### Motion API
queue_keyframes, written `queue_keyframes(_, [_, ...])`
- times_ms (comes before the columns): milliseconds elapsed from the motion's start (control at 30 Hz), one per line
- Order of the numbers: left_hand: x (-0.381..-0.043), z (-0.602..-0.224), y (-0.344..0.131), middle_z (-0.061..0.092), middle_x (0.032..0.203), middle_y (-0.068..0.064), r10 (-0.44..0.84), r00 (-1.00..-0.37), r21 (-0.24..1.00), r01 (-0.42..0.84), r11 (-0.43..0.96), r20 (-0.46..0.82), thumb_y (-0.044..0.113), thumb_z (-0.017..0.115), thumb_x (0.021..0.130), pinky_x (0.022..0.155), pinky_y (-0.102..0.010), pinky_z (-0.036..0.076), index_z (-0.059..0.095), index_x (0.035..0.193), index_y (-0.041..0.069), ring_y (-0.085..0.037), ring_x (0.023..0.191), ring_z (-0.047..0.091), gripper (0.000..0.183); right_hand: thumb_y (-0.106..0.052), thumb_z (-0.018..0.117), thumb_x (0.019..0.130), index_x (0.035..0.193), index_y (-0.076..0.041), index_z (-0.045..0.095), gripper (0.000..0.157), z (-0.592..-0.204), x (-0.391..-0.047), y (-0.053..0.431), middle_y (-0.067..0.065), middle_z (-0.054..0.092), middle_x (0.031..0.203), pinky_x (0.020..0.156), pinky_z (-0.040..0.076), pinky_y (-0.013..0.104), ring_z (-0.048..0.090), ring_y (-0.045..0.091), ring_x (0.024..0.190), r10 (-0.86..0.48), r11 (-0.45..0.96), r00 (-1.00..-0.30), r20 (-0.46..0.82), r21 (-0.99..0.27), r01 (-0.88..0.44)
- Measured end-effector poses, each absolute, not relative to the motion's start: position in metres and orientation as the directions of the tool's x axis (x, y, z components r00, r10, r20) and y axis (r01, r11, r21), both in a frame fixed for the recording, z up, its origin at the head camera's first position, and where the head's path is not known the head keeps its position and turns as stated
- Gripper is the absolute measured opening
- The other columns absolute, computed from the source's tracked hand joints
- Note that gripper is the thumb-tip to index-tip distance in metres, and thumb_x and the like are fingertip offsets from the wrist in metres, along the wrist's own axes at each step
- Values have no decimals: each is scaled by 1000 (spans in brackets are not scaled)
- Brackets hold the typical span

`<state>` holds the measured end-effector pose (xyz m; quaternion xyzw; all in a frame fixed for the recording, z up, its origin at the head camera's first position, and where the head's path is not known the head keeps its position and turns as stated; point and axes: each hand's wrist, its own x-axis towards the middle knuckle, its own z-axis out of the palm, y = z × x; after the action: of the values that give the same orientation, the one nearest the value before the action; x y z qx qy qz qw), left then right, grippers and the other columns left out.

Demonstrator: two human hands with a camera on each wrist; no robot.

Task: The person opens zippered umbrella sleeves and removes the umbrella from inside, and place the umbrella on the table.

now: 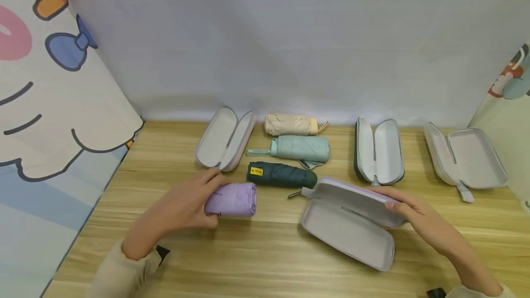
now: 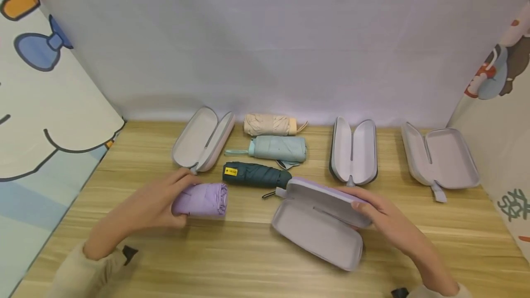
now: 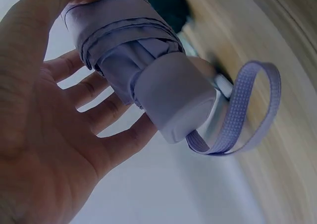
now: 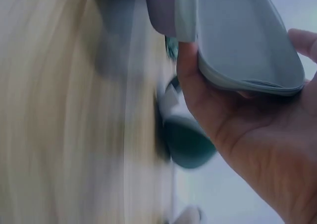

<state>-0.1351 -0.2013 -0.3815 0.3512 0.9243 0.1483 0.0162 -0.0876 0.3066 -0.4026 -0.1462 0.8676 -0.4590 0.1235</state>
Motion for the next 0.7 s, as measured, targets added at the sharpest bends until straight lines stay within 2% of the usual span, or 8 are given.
queue_keyframes(100, [-144,-387,-210,56,121,-2,638,-768,291,623,726,55,22,83,66,77,-34,52,60,135,11,-14,94,55,73,-14,40,113,154,-15,53,43,-407,-82,327,-25,57,142,86,50,20,56,-5,120,-332,533,-942,-45,-833,-148])
queue_keyframes(200, [-149,-393,-217,57,120,-2,620,-784,289,602,744,37,20,82,66,75,-34,51,60,132,12,-15,91,55,71,-10,36,113,154,-10,51,44,-410,-76,348,-26,60,138,81,52,21,61,-2,114,-301,522,-953,-27,-841,-141])
queue_keyframes(333, [-154,-399,-222,59,123,-5,597,-803,280,574,769,6,19,82,66,78,-39,51,60,133,11,-18,93,56,71,-8,32,113,157,-9,47,47,-415,-66,371,-30,58,136,77,54,22,63,0,108,-251,534,-968,-22,-837,-119])
queue_keyframes(500, [-158,-408,-226,60,132,-10,578,-816,276,550,788,-25,20,84,67,84,-47,54,60,137,10,-24,104,60,75,-6,27,112,158,-18,47,51,-423,-51,401,-33,57,135,75,52,18,62,-3,106,-180,529,-983,-23,-845,-77])
queue_keyframes(567, [-159,-410,-228,60,133,-10,578,-816,270,551,790,-27,20,84,67,85,-47,54,60,138,10,-25,105,60,75,-5,25,112,156,-27,49,54,-427,-44,414,-33,56,134,73,52,18,62,-3,104,-167,491,-985,-33,-870,-54])
queue_keyframes(600, [-160,-411,-228,60,133,-9,578,-815,269,551,790,-28,20,84,67,85,-47,54,60,138,10,-25,106,60,75,-4,24,112,155,-31,49,56,-430,-41,420,-33,56,134,72,52,18,62,-4,104,-165,463,-986,-33,-885,-48])
queue_keyframes(633, [-160,-412,-229,60,133,-9,578,-815,269,551,790,-31,20,84,67,85,-47,54,60,138,9,-25,106,60,75,0,21,111,154,-31,49,60,-436,-41,428,-32,56,134,73,54,19,62,-3,105,-208,372,-978,-8,-925,-72])
queue_keyframes(700, [-161,-414,-230,60,133,-10,575,-817,270,547,793,-33,19,83,67,85,-48,54,60,139,9,-26,106,60,76,4,18,108,149,-37,52,68,-444,-36,440,-30,57,134,69,57,22,63,-2,103,-211,247,-977,24,-966,-77])
